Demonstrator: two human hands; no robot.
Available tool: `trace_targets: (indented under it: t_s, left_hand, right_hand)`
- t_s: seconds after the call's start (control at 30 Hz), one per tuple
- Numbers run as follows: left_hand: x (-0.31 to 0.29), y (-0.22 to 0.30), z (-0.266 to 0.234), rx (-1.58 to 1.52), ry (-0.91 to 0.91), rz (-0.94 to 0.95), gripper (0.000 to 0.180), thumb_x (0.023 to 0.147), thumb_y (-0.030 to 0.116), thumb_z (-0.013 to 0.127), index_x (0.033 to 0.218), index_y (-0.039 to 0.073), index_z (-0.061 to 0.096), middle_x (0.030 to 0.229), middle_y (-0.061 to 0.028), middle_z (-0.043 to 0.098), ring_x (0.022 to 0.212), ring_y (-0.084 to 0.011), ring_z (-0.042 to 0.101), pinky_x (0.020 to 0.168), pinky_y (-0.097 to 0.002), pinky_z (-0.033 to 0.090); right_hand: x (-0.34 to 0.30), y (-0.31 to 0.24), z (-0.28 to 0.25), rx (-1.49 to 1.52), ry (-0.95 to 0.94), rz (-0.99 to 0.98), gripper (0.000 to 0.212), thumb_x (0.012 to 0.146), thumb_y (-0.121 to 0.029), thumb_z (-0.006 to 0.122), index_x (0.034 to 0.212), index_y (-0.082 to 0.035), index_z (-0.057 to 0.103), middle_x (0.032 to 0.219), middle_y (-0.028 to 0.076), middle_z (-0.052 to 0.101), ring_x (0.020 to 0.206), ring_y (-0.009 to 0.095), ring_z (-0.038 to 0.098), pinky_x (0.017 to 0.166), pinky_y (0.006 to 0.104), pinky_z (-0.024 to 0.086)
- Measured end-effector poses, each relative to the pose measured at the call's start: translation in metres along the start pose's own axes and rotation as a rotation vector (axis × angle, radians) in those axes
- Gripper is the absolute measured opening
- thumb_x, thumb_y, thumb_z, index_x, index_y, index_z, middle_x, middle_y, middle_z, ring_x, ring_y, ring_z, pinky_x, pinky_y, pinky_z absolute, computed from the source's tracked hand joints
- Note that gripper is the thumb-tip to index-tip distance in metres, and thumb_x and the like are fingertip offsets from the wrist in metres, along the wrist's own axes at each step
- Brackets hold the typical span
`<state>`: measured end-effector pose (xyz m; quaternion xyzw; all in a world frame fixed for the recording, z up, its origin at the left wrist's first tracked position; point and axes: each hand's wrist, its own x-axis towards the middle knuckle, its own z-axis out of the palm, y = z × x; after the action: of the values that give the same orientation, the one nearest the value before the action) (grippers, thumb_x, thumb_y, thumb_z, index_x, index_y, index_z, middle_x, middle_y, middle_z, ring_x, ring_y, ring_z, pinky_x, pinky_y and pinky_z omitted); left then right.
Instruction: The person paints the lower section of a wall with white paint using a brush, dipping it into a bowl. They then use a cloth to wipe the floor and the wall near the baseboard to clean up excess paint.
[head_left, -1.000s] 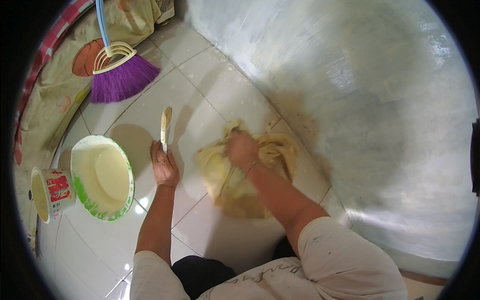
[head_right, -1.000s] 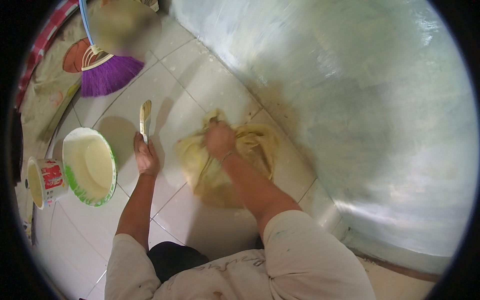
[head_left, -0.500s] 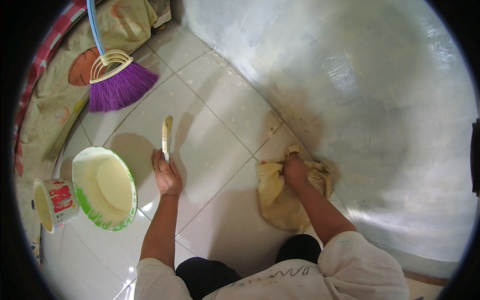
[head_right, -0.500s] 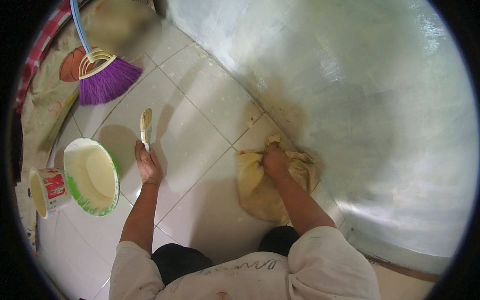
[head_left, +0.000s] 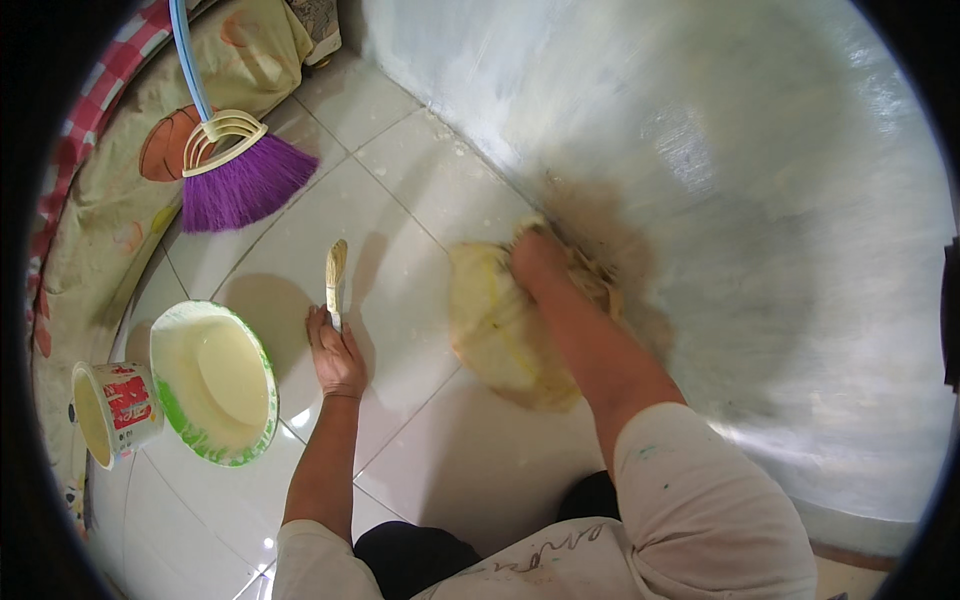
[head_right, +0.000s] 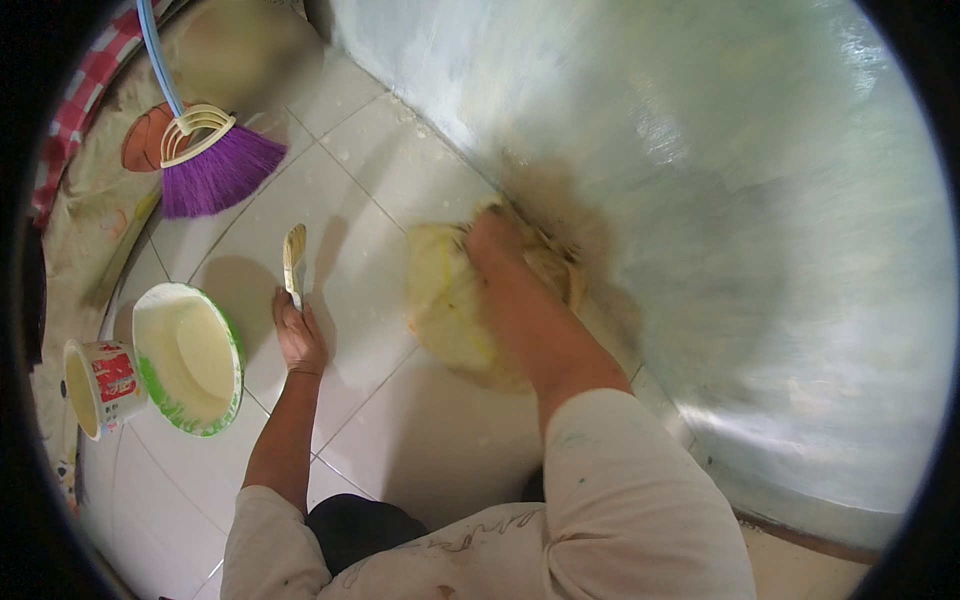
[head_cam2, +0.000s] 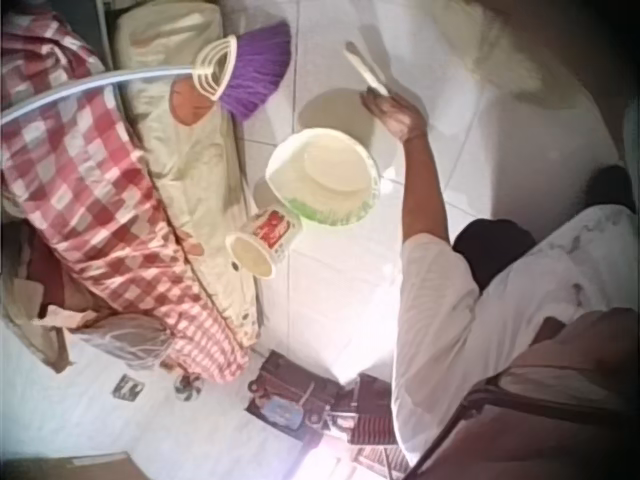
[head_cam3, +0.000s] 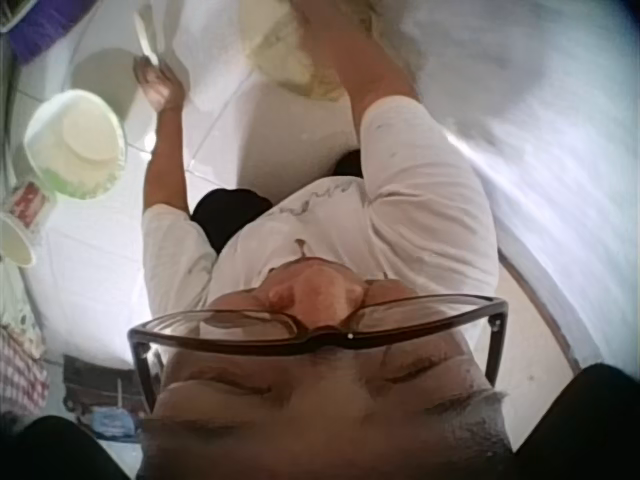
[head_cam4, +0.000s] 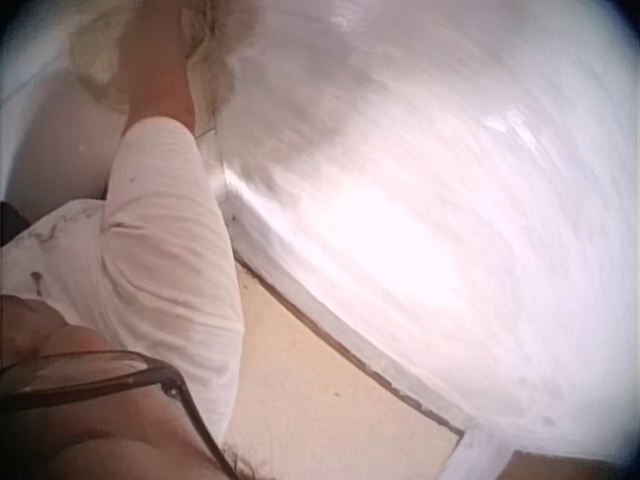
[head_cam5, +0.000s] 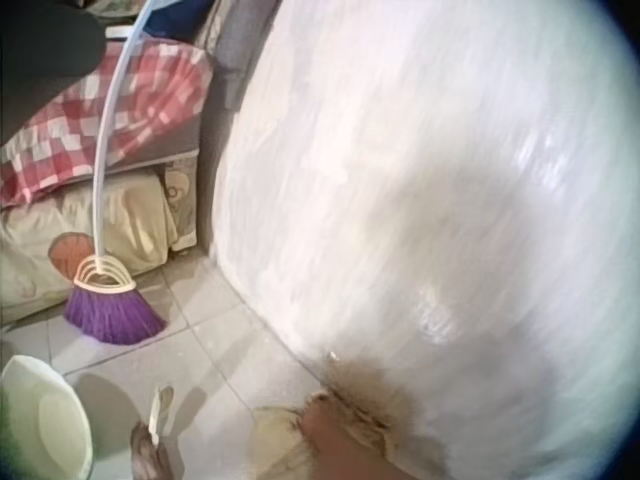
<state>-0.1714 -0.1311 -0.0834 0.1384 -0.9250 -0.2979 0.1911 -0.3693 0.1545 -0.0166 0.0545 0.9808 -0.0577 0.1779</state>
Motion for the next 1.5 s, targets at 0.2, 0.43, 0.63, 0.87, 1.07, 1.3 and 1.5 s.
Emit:
trace_targets:
  t_s: [0.2,0.43,0.63,0.87,1.07,1.3,1.5]
  left_hand:
    - [-0.003,0.003,0.004,-0.05,0.025,0.045,0.028,0.094,0.007,0.047,0.115,-0.011,0.044,0.13,-0.0271,0.043,0.126,-0.0468,0.037,0.108,-0.0527,0.029]
    - [0.002,0.014,0.003,-0.042,0.021,0.042,0.025,0.094,0.007,0.047,0.112,-0.01,0.044,0.13,-0.0269,0.043,0.126,-0.0461,0.038,0.107,-0.0521,0.03]
    - [-0.004,-0.002,0.003,-0.02,0.018,0.069,0.026,0.095,0.008,0.047,0.114,-0.008,0.044,0.13,-0.0271,0.043,0.126,-0.0455,0.038,0.107,-0.0513,0.032]
    - [-0.005,-0.002,0.001,0.01,0.031,0.069,0.023,0.095,0.008,0.047,0.109,-0.009,0.043,0.129,-0.0278,0.044,0.125,-0.047,0.039,0.106,-0.0527,0.033]
    - [-0.003,0.007,0.005,-0.017,0.044,0.102,0.023,0.095,0.008,0.048,0.108,-0.01,0.043,0.128,-0.0285,0.045,0.124,-0.0478,0.04,0.105,-0.0531,0.035]
    - [0.001,0.008,0.007,-0.001,0.055,0.105,0.025,0.095,0.008,0.048,0.11,-0.01,0.043,0.126,-0.0295,0.046,0.122,-0.0472,0.042,0.104,-0.053,0.036]
    - [0.003,-0.009,0.007,0.068,0.067,0.159,0.027,0.096,0.01,0.047,0.112,-0.012,0.044,0.126,-0.0306,0.045,0.119,-0.0475,0.043,0.103,-0.0517,0.035]
  right_hand:
    - [-0.084,0.104,0.012,-0.103,-0.032,0.16,0.029,0.083,-0.019,0.061,0.102,0.002,0.063,0.1,0.023,0.067,0.095,0.037,0.065,0.081,0.0454,0.051]
    - [-0.052,0.0,0.011,0.044,-0.006,0.032,0.037,0.085,-0.023,0.055,0.112,0.002,0.058,0.103,0.024,0.066,0.098,0.039,0.064,0.085,0.0461,0.05]
    - [-0.029,-0.018,0.013,0.078,0.053,0.022,0.034,0.087,-0.02,0.049,0.113,0.001,0.058,0.105,0.023,0.066,0.098,0.04,0.064,0.086,0.047,0.049]
    - [-0.152,0.165,0.029,-0.151,-0.097,0.128,0.037,0.088,-0.022,0.053,0.117,0.001,0.053,0.112,0.023,0.063,0.1,0.038,0.063,0.084,0.0468,0.05]
    - [-0.194,0.199,0.051,-0.017,-0.109,0.462,0.044,0.087,-0.022,0.055,0.123,0.003,0.047,0.107,0.024,0.063,0.099,0.039,0.062,0.086,0.0441,0.05]
    - [-0.219,0.134,0.081,-0.284,-0.037,0.304,0.037,0.087,-0.019,0.055,0.119,-0.001,0.05,0.118,0.02,0.055,0.102,0.038,0.059,0.085,0.0452,0.05]
    - [-0.227,0.114,0.071,-0.172,-0.086,0.161,0.032,0.089,-0.019,0.05,0.116,-0.002,0.052,0.113,0.02,0.056,0.102,0.036,0.059,0.086,0.0454,0.049]
